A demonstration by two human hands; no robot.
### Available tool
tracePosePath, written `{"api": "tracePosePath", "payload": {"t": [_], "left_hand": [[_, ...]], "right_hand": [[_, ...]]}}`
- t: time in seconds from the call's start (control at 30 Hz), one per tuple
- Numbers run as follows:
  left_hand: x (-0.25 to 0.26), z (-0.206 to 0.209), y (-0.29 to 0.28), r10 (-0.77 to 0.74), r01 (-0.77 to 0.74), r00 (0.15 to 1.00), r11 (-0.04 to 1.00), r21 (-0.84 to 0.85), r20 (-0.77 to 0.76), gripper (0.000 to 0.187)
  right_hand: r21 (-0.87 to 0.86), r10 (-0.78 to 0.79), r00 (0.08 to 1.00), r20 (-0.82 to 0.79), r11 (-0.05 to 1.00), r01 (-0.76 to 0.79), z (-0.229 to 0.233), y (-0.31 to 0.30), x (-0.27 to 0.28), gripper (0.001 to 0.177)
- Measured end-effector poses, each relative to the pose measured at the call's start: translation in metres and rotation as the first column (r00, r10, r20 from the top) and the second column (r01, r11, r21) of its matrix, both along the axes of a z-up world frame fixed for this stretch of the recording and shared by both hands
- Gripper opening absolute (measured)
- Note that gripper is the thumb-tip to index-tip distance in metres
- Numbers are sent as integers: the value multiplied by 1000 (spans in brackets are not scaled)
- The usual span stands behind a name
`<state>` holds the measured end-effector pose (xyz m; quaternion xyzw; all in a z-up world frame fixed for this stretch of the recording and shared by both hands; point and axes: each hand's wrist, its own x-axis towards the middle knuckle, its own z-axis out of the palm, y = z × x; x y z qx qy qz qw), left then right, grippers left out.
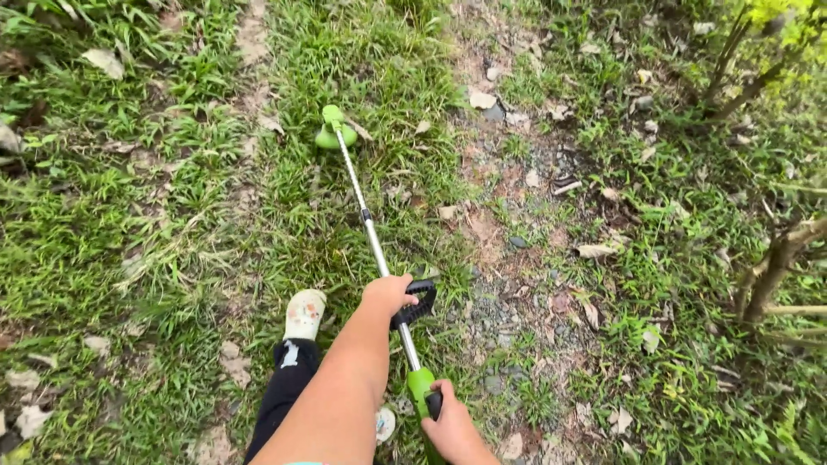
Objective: Trimming grass along a dirt path using a battery-powered string trimmer.
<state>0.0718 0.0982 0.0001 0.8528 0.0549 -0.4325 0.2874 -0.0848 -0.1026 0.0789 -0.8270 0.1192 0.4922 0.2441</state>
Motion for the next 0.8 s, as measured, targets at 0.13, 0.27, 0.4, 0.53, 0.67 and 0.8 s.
{"api": "tracePosePath", "payload": {"t": [0.13,0.27,0.4,0.53,0.67,0.8], "left_hand": [[21,-6,21,-28,28,998,1000,4,49,31],[44,-6,44,9,-9,1000,1000,-1,13,30],[64,-5,75,-2,2,1000,1000,-10,-14,32],[89,-11,107,-35,35,999,999,6,7,30],[112,-8,133,-44,44,999,999,20,9,32],[124,18,145,-29,29,999,1000,5,22,27]], "right_hand": [[42,-35,999,-27,998,37,-31,4,19,51],[22,9,999,46,1000,-10,-37,24,38,49],[1,-1,1000,22,1000,1,-36,57,55,49],[9,-8,1000,-1,1000,8,-24,95,78,47],[67,-51,999,14,996,50,-23,121,96,46],[28,-35,998,60,999,33,-11,143,106,46]]}}
